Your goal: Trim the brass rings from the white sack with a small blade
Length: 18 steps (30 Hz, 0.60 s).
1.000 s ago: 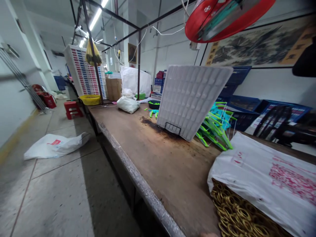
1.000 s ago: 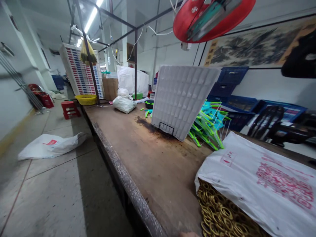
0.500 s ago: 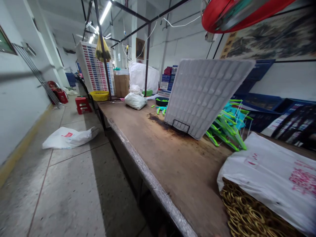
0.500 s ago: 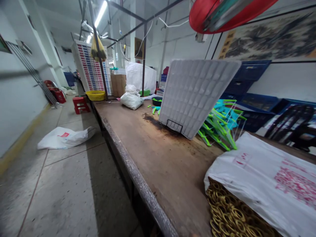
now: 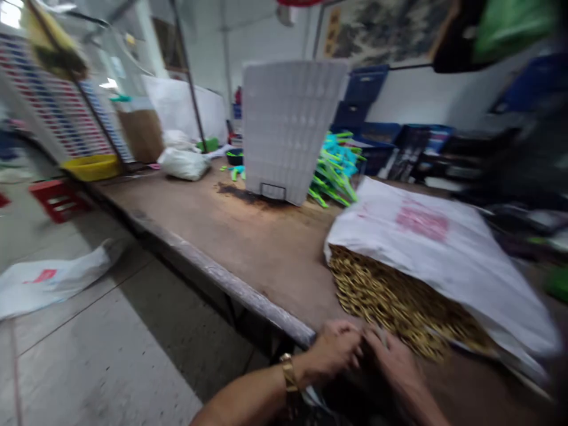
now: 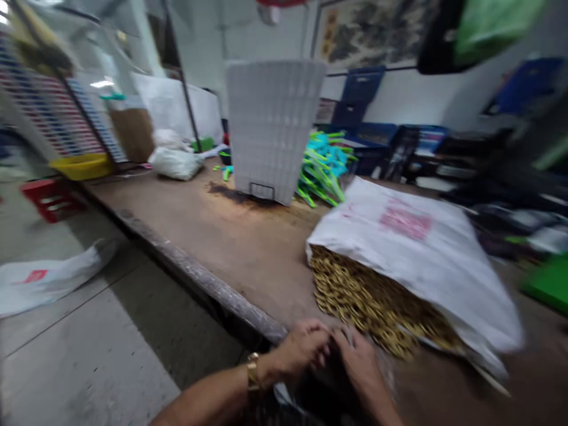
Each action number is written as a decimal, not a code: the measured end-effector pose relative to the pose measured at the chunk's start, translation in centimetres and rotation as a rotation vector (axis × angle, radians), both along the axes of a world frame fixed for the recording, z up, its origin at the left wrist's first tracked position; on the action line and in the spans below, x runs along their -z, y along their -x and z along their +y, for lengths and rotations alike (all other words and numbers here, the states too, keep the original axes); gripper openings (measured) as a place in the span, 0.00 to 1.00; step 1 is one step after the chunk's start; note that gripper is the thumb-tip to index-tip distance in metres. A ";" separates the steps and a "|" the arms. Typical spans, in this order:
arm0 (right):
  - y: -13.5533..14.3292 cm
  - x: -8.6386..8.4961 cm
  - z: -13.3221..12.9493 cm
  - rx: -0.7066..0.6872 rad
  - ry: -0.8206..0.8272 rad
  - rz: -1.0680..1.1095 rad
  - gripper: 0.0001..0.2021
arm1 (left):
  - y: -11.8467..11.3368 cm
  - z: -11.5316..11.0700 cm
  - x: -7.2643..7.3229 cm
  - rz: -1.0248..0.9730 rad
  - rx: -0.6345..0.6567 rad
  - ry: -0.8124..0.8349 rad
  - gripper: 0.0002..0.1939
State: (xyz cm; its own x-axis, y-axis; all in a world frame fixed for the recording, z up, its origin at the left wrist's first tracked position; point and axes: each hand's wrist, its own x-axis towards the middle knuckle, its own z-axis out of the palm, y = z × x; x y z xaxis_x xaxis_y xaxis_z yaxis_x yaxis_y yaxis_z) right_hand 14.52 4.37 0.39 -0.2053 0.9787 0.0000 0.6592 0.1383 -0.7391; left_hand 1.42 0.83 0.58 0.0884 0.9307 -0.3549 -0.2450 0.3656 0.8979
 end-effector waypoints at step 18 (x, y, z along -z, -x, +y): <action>-2.8 0.6 -1.3 0.029 0.031 0.273 0.11 | -1.9 -0.8 -0.1 0.021 0.188 -0.012 0.16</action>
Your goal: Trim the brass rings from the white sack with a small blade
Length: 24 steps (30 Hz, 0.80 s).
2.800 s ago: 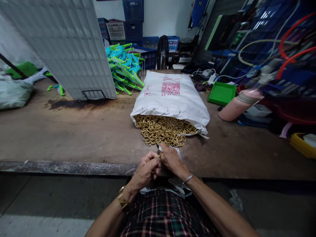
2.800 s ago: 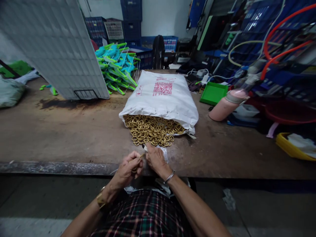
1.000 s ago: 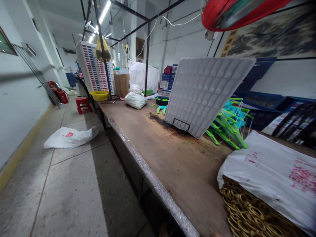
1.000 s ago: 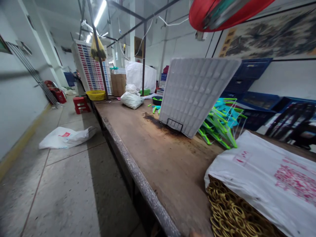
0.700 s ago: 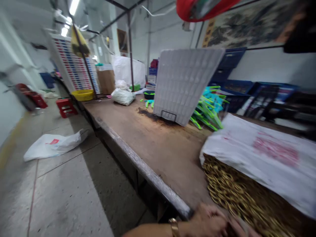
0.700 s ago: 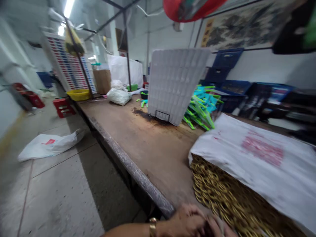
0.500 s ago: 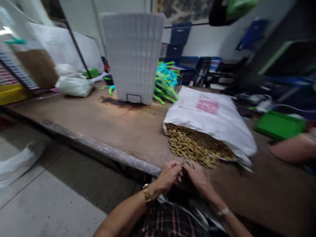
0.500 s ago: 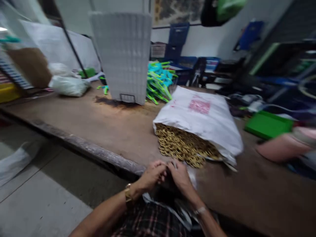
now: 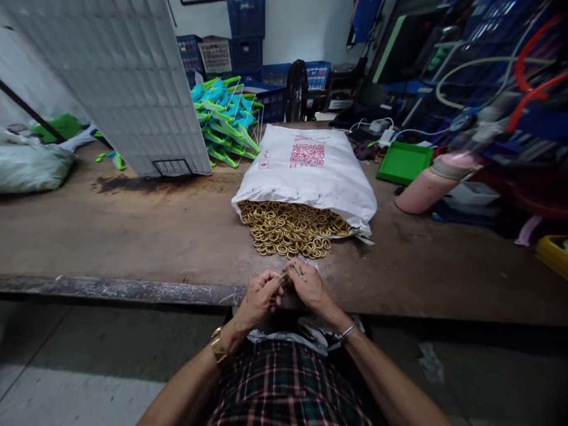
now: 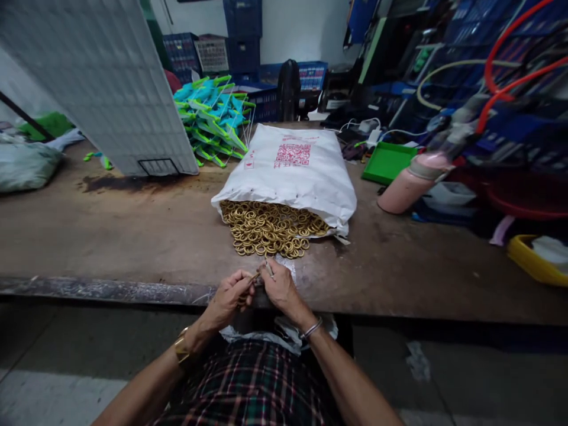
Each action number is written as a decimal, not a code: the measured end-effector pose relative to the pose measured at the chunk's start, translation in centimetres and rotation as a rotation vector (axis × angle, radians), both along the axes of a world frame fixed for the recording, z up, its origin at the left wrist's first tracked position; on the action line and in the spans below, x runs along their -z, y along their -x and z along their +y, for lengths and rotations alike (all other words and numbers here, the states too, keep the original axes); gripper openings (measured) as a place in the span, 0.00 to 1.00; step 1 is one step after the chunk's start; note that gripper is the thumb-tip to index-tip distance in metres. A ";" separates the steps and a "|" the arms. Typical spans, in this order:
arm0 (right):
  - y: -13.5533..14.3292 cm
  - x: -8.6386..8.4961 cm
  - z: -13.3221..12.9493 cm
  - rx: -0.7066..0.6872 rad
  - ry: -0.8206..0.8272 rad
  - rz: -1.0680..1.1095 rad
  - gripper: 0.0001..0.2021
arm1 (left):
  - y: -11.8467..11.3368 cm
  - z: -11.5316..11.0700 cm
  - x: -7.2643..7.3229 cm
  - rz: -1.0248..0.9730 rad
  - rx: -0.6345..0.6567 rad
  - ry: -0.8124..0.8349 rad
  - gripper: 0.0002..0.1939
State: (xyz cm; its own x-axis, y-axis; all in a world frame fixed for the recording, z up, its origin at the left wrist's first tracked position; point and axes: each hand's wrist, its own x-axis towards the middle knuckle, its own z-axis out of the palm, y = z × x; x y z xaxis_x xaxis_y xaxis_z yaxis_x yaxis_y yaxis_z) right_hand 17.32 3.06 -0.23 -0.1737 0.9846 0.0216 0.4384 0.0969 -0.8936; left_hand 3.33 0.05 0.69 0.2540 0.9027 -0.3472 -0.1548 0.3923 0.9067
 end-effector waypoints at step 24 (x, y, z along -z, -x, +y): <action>-0.3 -0.9 -0.9 -0.318 -0.079 -0.715 0.11 | -0.6 0.0 -0.2 0.146 -0.114 -0.060 0.16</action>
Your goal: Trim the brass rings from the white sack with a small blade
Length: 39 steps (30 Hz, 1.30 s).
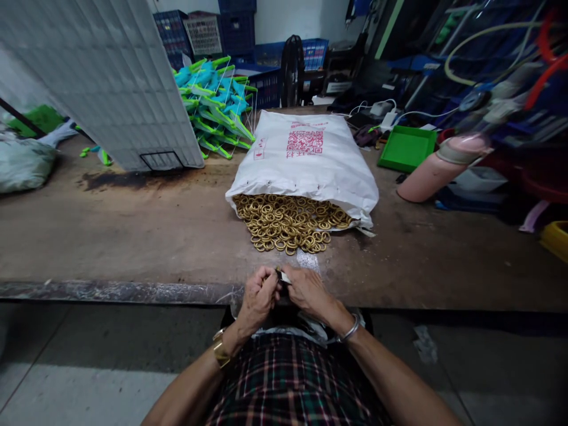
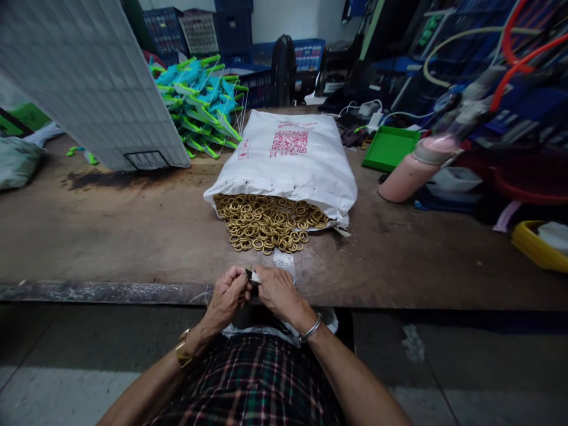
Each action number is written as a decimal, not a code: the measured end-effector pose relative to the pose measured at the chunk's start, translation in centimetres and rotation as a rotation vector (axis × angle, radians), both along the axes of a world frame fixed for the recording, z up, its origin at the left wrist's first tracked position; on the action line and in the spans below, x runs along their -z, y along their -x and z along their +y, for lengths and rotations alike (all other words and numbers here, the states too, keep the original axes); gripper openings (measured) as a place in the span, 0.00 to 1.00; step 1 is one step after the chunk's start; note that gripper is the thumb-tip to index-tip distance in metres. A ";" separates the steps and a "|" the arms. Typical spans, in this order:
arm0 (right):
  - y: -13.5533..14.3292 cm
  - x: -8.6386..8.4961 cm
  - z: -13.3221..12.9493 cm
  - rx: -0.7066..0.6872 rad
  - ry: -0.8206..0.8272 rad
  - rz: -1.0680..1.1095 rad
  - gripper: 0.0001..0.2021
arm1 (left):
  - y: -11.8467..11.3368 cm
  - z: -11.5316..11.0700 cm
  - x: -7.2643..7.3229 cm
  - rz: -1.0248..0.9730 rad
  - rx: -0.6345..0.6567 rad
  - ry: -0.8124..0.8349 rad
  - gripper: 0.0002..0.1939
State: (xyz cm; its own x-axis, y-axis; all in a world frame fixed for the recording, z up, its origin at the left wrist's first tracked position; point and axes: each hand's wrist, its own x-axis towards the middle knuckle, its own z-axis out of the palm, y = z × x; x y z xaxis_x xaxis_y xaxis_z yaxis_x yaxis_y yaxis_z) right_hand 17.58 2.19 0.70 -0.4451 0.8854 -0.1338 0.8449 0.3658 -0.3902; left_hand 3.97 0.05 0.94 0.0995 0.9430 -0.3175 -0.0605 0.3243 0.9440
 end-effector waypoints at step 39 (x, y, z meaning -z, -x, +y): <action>-0.5 0.2 2.3 0.317 0.138 0.694 0.09 | 1.8 -4.9 0.9 -0.105 0.393 0.245 0.12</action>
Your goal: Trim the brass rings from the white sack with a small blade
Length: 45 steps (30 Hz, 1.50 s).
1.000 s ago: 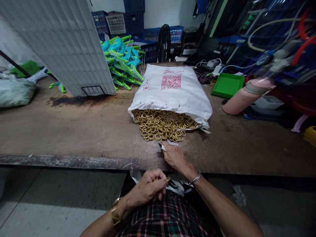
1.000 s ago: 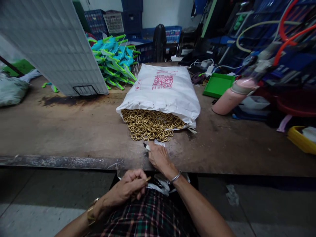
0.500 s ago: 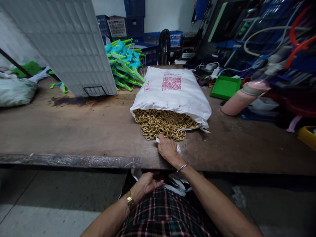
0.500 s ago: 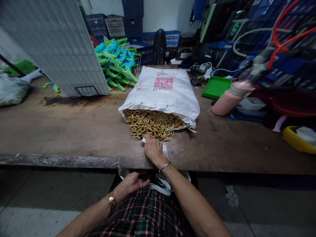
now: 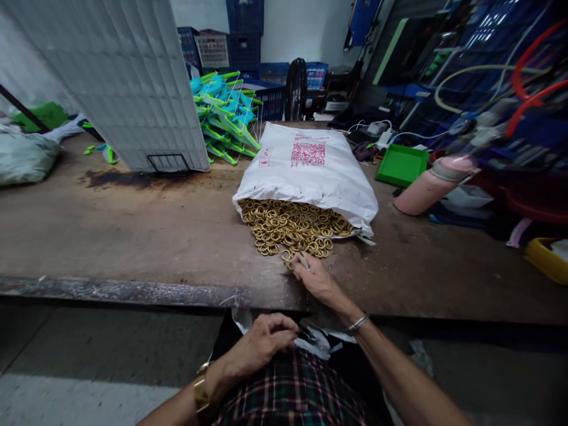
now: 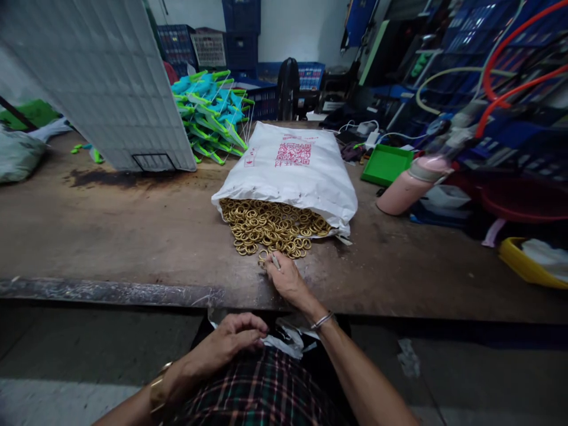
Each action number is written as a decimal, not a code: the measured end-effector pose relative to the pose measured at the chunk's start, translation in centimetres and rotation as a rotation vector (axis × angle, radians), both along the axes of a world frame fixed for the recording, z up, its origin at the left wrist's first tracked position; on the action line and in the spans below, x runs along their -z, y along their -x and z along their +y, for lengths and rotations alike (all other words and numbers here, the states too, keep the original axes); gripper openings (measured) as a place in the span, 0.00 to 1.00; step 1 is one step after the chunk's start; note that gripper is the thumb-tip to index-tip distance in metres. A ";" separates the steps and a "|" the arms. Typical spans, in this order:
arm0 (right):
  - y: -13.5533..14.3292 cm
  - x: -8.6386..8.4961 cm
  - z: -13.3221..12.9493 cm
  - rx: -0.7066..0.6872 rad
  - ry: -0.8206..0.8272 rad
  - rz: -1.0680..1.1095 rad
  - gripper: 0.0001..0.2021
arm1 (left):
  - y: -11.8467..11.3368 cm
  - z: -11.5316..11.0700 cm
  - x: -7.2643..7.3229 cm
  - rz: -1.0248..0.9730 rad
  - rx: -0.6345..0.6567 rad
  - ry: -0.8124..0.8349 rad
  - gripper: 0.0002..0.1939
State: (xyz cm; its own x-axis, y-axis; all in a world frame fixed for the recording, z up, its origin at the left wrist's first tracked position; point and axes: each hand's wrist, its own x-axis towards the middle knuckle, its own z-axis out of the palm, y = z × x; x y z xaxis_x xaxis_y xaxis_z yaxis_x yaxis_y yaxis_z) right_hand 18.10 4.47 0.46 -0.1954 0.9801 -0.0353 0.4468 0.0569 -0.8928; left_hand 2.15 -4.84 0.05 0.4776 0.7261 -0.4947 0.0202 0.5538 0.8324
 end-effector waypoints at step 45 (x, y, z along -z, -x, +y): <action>1.3 0.3 -2.6 -0.071 0.275 0.253 0.16 | -0.4 4.5 -0.4 -0.197 -0.283 -0.099 0.16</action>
State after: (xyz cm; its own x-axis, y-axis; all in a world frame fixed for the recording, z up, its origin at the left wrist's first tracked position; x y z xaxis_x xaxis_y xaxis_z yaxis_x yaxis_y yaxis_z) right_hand 16.82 1.90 0.17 -0.2986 0.9244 -0.2372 0.2135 -0.1775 -0.9607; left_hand 2.54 -0.33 0.49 0.3302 0.8830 -0.3336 -0.2888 0.4310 0.8549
